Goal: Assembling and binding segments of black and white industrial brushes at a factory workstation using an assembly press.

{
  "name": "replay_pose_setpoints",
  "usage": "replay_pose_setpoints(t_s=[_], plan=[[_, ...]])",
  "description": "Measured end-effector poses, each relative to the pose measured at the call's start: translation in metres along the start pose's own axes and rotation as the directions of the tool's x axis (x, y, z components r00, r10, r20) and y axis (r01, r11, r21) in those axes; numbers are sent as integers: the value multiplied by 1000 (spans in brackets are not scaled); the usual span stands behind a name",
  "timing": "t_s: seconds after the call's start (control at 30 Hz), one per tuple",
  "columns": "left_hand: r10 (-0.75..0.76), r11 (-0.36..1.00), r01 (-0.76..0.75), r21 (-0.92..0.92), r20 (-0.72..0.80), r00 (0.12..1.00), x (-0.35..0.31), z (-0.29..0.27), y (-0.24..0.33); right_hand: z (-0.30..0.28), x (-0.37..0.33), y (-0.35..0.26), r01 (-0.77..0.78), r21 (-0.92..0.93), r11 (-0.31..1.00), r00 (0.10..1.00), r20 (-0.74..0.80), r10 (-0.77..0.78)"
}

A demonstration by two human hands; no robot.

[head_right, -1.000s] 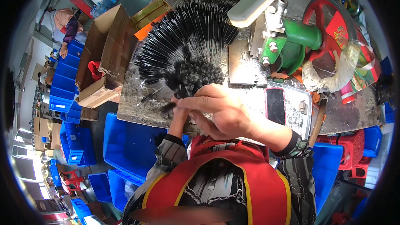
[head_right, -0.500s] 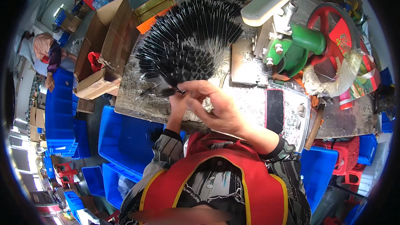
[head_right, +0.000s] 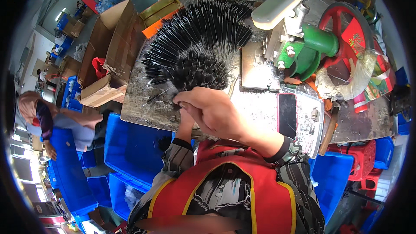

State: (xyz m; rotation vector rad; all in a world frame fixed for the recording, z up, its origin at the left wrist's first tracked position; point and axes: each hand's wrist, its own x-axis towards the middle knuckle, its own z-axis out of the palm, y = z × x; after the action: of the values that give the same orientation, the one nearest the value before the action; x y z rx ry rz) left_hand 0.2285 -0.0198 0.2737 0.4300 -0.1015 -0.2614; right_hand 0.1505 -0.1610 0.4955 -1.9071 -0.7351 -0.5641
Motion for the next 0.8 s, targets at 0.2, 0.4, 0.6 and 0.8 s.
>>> replay_pose_setpoints(t_s=[0.2, 0.4, 0.6, 0.8], plan=[[197, 972, -182, 146, -98, 976, -1, 25, 15, -48, 0, -26, 487, -9, 873, 627, -693, -357], [511, 596, -338, 729, -19, 860, -16, 78, 53, -60, -31, -7, -27, 137, 990, 677, -726, 119], [353, 492, -30, 870, -168, 920, -23, 43, 60, -9, -25, 24, -345, 160, 925, 842, -383, 381], [285, 522, -192, 831, 43, 958, -36, 52, 57, 11, -20, 28, -296, 230, 927, 890, -287, 355]])
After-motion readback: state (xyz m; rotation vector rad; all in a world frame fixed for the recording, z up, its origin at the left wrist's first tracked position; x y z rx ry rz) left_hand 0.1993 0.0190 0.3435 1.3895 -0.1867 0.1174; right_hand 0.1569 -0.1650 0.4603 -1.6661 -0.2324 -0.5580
